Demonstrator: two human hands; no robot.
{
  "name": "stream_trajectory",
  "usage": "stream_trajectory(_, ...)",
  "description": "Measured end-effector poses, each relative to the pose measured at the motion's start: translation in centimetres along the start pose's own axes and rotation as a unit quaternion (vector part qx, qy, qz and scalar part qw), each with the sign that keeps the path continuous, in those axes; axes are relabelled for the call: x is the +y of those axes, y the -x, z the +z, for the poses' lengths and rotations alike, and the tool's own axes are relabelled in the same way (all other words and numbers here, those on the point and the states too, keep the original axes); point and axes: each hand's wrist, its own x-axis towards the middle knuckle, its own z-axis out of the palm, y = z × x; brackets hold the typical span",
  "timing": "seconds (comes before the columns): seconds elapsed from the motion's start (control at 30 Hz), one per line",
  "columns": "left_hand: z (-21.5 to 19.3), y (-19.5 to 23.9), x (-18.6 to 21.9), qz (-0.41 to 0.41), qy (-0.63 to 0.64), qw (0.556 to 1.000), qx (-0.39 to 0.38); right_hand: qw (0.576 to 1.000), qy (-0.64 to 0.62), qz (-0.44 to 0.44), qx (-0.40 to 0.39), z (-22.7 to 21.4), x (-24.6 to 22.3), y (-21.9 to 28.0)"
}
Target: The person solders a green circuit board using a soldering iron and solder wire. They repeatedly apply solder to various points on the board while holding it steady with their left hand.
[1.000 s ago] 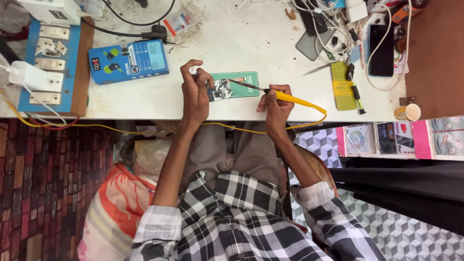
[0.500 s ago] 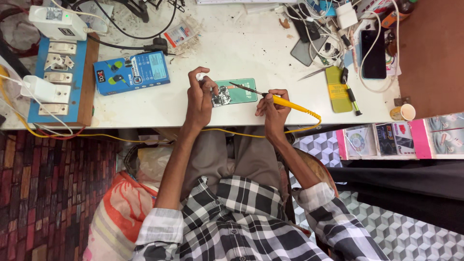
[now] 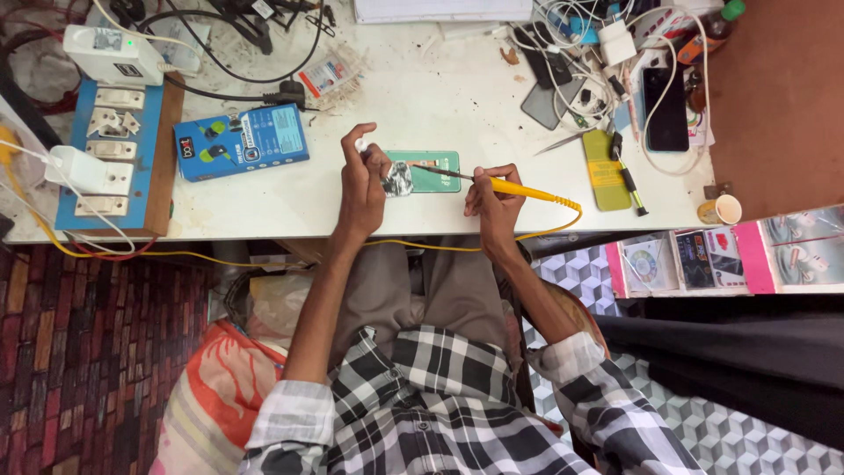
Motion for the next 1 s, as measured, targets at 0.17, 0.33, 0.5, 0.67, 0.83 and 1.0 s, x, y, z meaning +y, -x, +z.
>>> stream_trajectory(0.17,0.3,0.7,-0.6,-0.016,0.03,0.999,0.029,1.0,0.01,-0.012,-0.014,0.4,0.1,-0.3)
stream_trajectory(0.33,0.5,1.0,-1.1,-0.001,0.006,0.999,0.049,1.0,-0.004,0.013,0.004,0.5,0.3,-0.6)
stream_trajectory(0.5,0.4,0.8,-1.2,-0.003,0.02,0.999,0.043,0.999,0.026,0.017,-0.027,0.4,0.6,-0.2)
stream_trajectory(0.67,1.0,0.0,-1.0,-0.027,0.046,0.997,0.057,0.999,0.032,-0.003,-0.04,0.2,1.2,-0.1)
stream_trajectory(0.83,1.5,-1.1,-1.1,-0.021,0.023,0.997,0.064,0.999,0.034,-0.006,-0.04,0.3,1.1,0.0)
stream_trajectory(1.0,1.6,-1.3,-1.8,-0.011,-0.004,0.998,0.059,0.998,0.052,-0.003,-0.034,0.3,0.8,0.2)
